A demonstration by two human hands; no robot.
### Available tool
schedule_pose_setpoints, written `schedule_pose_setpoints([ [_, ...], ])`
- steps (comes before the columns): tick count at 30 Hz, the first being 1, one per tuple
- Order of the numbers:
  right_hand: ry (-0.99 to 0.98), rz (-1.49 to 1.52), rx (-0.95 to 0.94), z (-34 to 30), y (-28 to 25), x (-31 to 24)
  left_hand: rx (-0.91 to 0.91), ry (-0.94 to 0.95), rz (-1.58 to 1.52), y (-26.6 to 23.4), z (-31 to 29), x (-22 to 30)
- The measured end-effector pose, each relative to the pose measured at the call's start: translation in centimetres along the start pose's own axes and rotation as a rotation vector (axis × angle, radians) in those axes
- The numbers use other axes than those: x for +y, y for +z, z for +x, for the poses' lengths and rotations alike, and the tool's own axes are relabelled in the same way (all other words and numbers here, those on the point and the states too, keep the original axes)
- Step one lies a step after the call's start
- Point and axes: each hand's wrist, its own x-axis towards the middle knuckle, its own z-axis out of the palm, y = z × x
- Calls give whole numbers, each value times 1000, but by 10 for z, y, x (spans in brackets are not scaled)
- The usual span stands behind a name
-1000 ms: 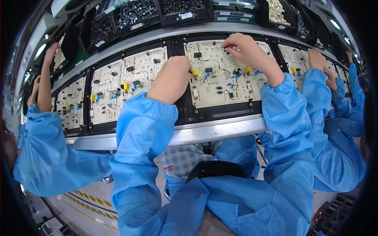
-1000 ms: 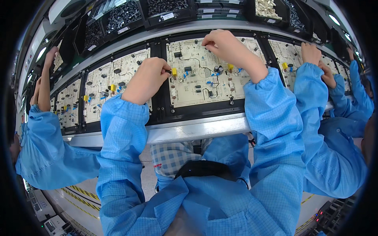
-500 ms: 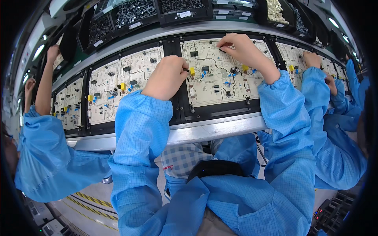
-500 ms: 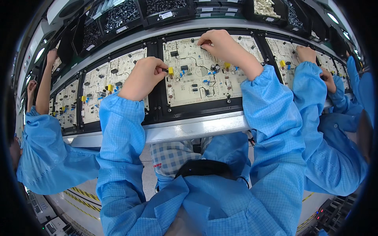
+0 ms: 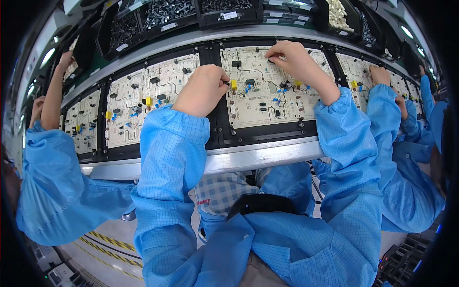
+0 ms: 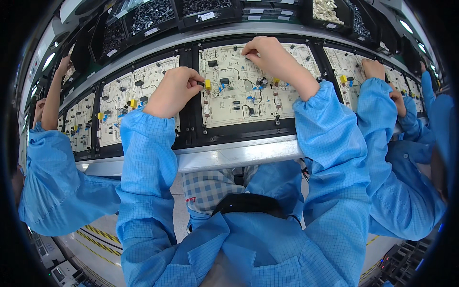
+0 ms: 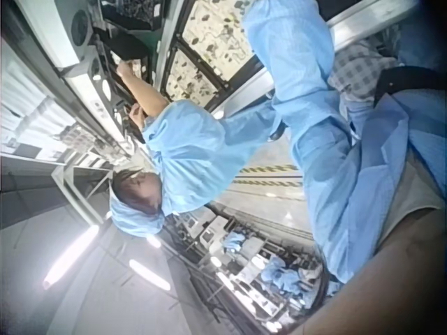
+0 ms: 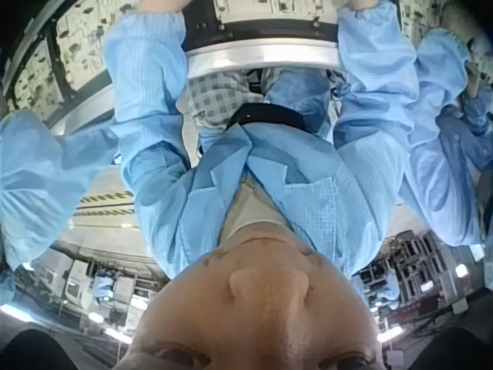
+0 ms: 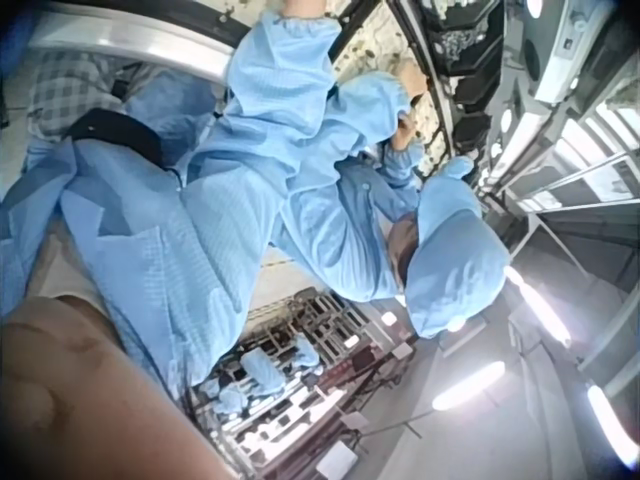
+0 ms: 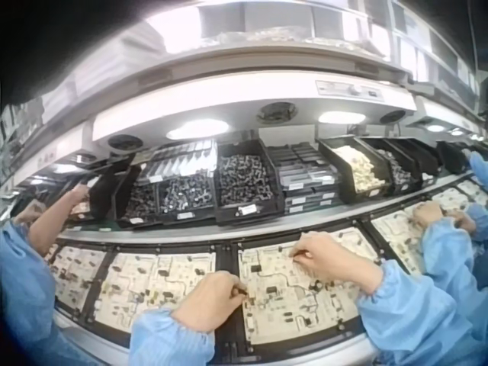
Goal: Assembling electronic components onto printed circuit boards on a production line.
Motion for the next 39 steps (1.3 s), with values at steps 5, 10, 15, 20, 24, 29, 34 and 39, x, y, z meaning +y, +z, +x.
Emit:
schedule_pose_setpoints([
  [5, 25, -19, -67, 2, -4, -3, -21, -19, -50, -4, 0, -1],
  [10, 3, 21, 74, 17, -13, -4, -14, 7, 23, -3, -3, -7],
  [15, 53, -238, 367, 73, -61, 22, -44, -33, 16, -2, 0, 6],
  [20, 166, -173, 316, 139, -71, 45, -2, 20, 215, 5, 1, 0],
  [24, -63, -485, 228, 164, -54, 90, 8, 60, 173, 2, 2, 3],
  [29, 31, -429, 172, 186, -35, 132, 1, 37, 112, -3, -1, 2],
  [34, 36, -255, 211, 182, -64, 128, 2, 47, 6, -9, -2, -3],
  [39, 119, -336, 47, 184, -91, 124, 210, 91, 208, -15, -4, 0],
])
